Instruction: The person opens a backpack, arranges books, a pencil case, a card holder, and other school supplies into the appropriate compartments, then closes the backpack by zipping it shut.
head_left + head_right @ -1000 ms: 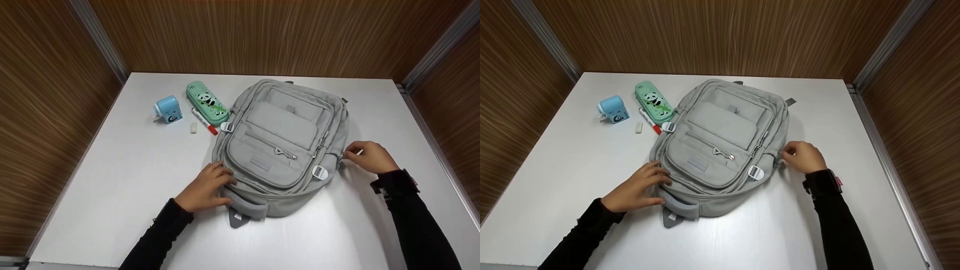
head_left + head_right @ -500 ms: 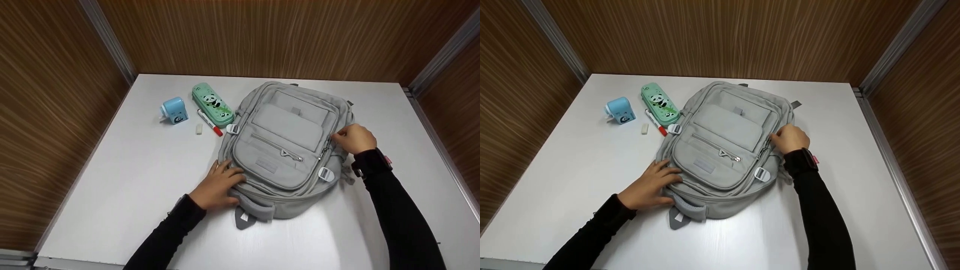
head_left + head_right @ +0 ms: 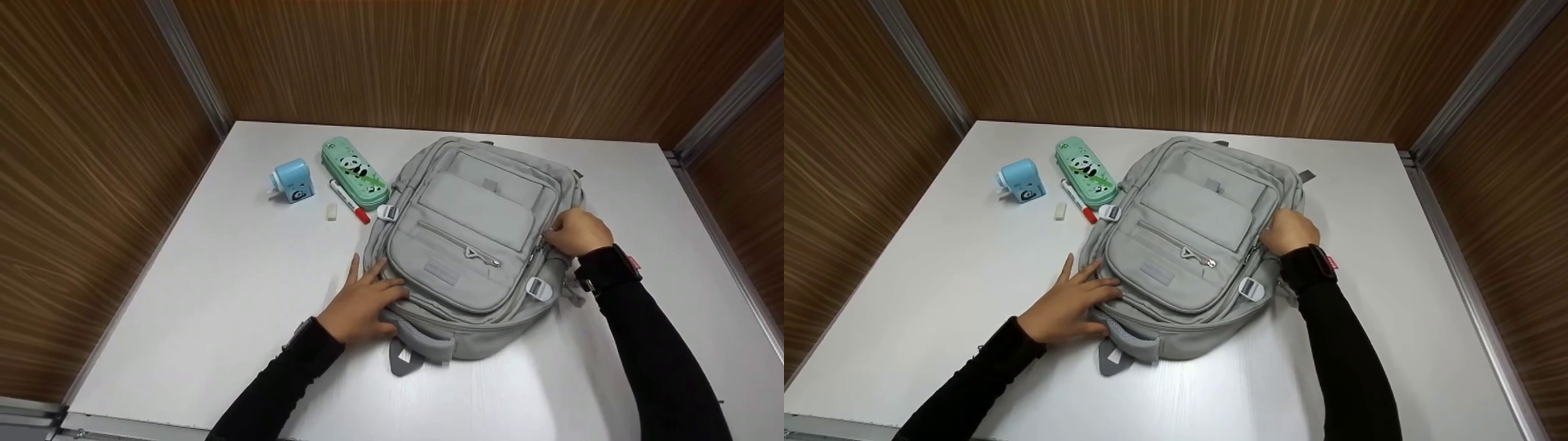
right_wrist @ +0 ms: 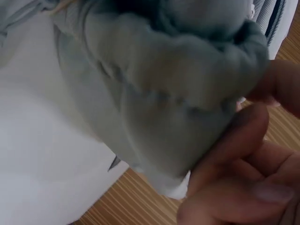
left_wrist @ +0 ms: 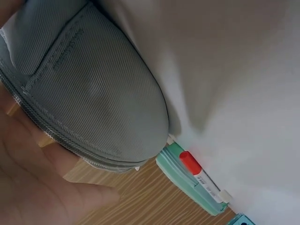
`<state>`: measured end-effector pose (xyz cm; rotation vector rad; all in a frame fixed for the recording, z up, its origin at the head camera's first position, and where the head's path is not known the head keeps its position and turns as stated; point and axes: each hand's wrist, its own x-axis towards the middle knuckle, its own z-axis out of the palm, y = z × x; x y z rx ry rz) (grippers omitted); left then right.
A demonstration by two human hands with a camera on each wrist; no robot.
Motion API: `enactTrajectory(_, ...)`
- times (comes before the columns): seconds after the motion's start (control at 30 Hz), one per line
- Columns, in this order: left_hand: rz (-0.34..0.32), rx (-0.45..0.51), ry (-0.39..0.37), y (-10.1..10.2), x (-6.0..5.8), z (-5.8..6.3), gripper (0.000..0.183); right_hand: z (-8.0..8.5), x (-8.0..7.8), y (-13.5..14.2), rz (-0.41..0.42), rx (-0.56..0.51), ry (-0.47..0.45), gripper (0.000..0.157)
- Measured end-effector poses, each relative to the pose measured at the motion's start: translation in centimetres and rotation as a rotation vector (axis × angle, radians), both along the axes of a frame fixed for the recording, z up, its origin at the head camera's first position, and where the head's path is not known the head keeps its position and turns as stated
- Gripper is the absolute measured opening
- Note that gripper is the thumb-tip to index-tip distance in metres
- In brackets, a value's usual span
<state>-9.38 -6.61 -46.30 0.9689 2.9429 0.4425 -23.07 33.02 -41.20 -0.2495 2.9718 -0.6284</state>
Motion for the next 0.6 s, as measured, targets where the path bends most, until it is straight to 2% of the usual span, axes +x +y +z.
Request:
enactTrajectory(0.13, -0.017, -0.014, 0.002, 0.2, -0.1, 0.1, 0.066, 0.6, 0.9, 0.2, 0.003, 0.015, 0.024, 0.027)
enactTrajectory(0.23, -0.028, -0.03, 0.019, 0.3, -0.2, 0.1, 0.068, 1.1, 1.8, 0.3, 0.015, 0.001, 0.086, 0.023)
enactTrajectory(0.4, -0.052, -0.042, 0.104, 0.6, -0.2, -0.1, 0.063, 1.5, 3.6, 0.2, 0.055, -0.042, 0.187, 0.017)
enactTrajectory(0.5, -0.059, -0.051, 0.171, 0.8, -0.2, -0.4, 0.059, 1.4, 4.7, 0.1, 0.089, -0.049, 0.236, 0.013)
enactTrajectory(0.6, -0.053, -0.075, 0.2, 1.0, -0.3, -0.4, 0.055, 1.1, 5.4, 0.0, 0.123, -0.046, 0.302, 0.011)
